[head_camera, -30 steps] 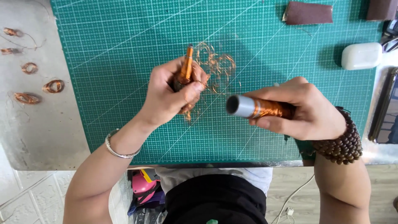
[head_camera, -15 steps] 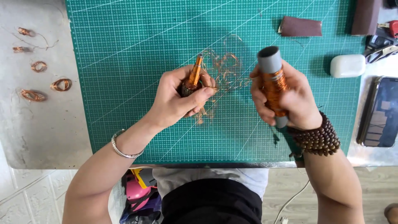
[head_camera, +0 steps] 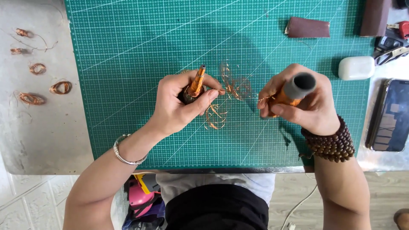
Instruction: Manually winding copper wire around the slots of a small motor armature on a workbench.
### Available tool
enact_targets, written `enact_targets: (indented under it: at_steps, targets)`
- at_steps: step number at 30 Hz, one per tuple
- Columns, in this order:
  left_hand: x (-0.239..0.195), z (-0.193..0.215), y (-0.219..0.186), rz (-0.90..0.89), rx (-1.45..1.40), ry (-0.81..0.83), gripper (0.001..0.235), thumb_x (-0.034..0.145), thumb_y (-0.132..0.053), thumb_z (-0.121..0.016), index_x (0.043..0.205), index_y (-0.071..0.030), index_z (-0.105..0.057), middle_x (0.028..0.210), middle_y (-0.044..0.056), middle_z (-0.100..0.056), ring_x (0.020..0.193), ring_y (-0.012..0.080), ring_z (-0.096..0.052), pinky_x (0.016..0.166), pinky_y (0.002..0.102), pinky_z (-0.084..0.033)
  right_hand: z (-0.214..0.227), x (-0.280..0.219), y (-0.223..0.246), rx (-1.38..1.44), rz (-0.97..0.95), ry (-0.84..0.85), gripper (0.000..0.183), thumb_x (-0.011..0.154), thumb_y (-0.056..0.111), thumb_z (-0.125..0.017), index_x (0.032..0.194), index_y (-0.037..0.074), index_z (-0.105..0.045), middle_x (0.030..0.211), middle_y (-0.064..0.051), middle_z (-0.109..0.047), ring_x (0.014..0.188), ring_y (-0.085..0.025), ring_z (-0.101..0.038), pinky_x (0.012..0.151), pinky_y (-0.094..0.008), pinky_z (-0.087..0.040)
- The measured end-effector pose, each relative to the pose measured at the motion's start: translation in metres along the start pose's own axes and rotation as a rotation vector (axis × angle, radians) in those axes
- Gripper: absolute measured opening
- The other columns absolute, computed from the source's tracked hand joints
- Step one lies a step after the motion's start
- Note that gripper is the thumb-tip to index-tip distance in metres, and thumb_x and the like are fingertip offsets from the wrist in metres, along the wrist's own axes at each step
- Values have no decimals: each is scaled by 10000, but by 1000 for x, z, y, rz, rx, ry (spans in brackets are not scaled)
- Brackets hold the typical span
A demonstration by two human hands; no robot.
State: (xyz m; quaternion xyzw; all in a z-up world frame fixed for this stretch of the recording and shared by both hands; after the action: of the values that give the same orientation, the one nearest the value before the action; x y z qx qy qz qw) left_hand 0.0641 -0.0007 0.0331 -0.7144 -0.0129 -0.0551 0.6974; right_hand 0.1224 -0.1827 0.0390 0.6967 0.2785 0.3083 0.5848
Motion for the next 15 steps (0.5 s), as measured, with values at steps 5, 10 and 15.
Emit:
enact_targets:
  at_steps: [5, 10, 15]
  targets:
    - [1, 1, -1, -70, 179, -34, 144, 906, -150, -594, 919, -13, -636, 665, 20, -594, 514, 78, -499, 488, 185, -375, -6, 2, 5, -148, 6, -61, 113, 836, 75, -601, 868, 20, -508, 707, -97, -599, 516, -129, -575, 455, -200, -484]
    - [1, -2, -6, -146, 302, -17, 93, 893, -107, -623, 875, -16, -622, 591, 5, -571, 490, 89, -510, 495, 196, -403, -10, 2, 8, -127, 37, -57, 100, 839, 49, -596, 848, 39, -496, 791, -128, -610, 644, -196, -679, 456, -201, -556]
    - [-4, -6, -11, -144, 232, 7, 22, 892, -55, -590, 902, -52, -570, 738, 67, -662, 601, 145, -661, 646, 242, -543, -12, 2, 4, -444, -85, -5, 208, 796, 144, -674, 937, 40, -561, 911, -72, -665, 757, -145, -687, 642, -233, -547]
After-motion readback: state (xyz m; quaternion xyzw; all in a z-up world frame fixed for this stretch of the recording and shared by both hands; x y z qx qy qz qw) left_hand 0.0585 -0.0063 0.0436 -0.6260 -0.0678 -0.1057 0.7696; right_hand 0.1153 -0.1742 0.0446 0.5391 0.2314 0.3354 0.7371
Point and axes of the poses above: each hand's wrist, its own x-axis towards the middle knuckle, its own z-axis out of the back of the hand, y = z × x, the point moved 7 cm from there along x, towards the middle knuckle
